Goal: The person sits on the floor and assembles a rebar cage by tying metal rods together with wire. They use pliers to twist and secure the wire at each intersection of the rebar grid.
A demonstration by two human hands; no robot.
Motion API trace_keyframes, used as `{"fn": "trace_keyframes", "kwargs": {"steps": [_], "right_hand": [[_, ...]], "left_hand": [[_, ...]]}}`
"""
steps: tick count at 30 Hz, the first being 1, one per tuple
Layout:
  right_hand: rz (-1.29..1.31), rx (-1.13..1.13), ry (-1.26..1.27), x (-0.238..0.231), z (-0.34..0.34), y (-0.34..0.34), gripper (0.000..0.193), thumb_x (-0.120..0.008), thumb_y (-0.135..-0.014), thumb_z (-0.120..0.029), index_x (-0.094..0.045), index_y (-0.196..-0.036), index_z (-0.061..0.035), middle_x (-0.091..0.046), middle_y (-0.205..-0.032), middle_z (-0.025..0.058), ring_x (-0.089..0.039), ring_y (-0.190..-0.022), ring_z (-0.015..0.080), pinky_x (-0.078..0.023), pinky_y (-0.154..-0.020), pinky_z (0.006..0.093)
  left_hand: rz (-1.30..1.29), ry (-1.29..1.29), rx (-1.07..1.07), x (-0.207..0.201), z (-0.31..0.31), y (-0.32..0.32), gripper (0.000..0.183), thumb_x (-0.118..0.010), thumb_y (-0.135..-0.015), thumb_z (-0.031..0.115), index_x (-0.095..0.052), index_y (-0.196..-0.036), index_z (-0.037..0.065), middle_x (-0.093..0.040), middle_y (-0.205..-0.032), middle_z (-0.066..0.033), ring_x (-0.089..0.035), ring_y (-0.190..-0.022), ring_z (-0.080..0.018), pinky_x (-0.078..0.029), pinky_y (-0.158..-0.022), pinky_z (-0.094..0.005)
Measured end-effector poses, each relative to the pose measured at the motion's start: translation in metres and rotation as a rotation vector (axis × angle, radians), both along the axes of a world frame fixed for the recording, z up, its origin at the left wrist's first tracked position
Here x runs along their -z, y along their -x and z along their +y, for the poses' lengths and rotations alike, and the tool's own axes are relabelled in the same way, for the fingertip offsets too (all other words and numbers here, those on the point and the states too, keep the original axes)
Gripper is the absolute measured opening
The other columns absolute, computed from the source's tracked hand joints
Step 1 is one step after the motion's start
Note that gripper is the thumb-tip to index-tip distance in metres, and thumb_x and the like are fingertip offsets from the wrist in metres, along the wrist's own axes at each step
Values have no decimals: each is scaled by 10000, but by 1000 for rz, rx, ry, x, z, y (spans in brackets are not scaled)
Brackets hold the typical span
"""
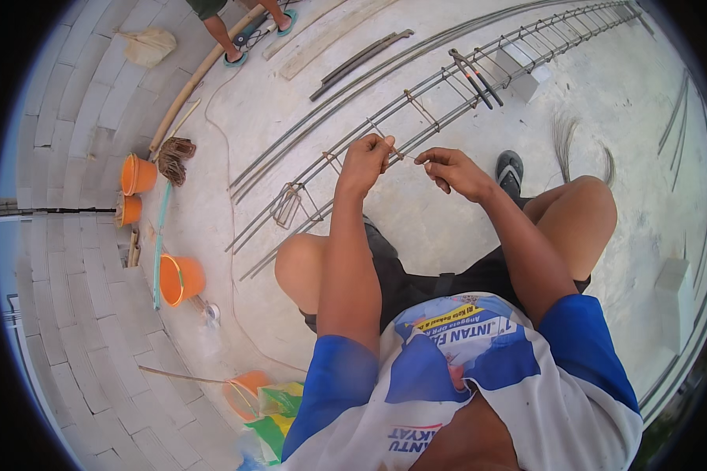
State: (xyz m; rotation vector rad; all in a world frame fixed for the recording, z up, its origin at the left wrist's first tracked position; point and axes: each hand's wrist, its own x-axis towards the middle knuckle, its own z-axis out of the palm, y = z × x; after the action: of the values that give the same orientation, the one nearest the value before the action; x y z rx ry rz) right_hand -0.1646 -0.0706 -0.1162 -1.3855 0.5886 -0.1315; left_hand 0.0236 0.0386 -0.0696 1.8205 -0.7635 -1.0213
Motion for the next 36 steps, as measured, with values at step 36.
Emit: {"fn": "trace_keyframes", "kwargs": {"steps": [36], "right_hand": [[58, 358, -745, 161, -25, -107, 154, -542, -882, -127, -588, -1017, -69, -455, -710, -33, -379, -515, 61, -269, -427, 224]], "left_hand": [[-213, 7, -317, 185, -51, -36, 297, -662, -877, 222, -649, -1043, -23, -628, -799, -60, -535, -696, -128, -435, -632, -279]]}}
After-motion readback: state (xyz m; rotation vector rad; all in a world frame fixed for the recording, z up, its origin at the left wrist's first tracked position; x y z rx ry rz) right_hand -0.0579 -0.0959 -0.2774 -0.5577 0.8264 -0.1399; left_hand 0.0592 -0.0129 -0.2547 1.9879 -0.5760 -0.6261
